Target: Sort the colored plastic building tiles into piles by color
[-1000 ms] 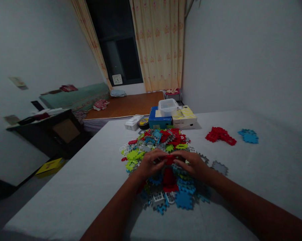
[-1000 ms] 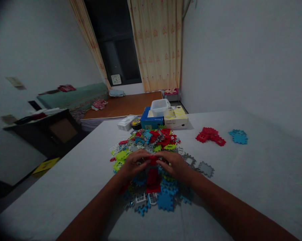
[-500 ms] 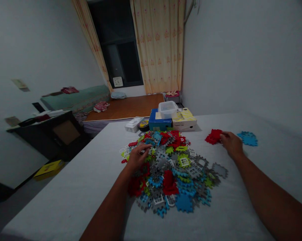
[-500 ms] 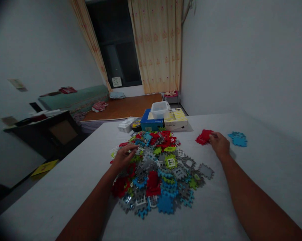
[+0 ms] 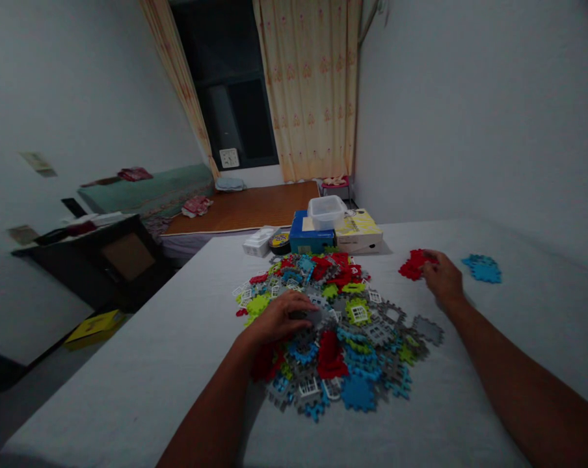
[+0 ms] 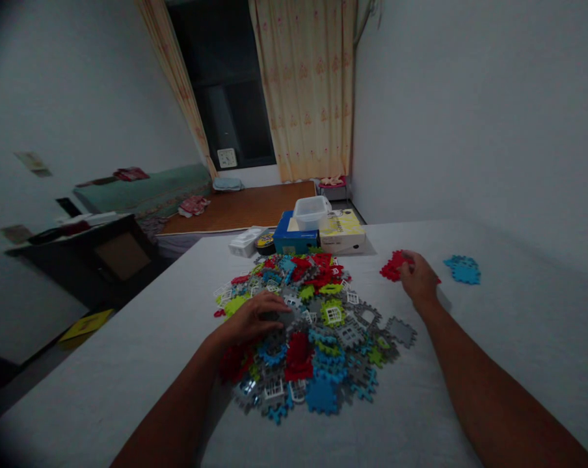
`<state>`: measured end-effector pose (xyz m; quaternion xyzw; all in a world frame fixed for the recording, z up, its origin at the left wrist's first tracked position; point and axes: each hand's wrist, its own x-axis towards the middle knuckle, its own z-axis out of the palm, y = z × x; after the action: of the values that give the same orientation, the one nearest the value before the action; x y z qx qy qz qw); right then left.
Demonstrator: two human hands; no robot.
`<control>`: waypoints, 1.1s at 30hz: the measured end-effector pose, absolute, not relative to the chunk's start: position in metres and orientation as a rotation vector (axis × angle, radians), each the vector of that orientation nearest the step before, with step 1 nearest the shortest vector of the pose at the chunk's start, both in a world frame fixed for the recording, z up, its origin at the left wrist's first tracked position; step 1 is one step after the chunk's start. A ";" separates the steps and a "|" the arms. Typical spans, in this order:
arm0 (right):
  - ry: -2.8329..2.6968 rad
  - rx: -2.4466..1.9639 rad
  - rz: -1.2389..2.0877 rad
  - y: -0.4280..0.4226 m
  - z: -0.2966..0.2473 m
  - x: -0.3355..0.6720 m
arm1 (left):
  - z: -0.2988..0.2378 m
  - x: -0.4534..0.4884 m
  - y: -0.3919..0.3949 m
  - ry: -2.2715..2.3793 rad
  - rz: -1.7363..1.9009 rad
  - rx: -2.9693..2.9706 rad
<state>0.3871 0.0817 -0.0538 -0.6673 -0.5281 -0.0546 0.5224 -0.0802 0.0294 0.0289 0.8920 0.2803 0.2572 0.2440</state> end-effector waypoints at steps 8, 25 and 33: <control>-1.445 -1.527 -0.024 0.067 -0.029 0.339 | 0.026 -0.084 0.036 1.055 0.963 2.209; -1.733 -1.220 0.457 0.020 0.009 0.249 | 0.024 -0.075 0.035 0.975 1.019 1.778; -1.851 -1.080 0.630 0.004 0.019 0.219 | 0.026 -0.061 0.026 0.740 1.307 2.372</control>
<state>0.2189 0.0037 0.0188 -0.4346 -0.7448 0.2533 0.4384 -0.0606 0.0262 0.0264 0.8331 0.2600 0.4591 0.1659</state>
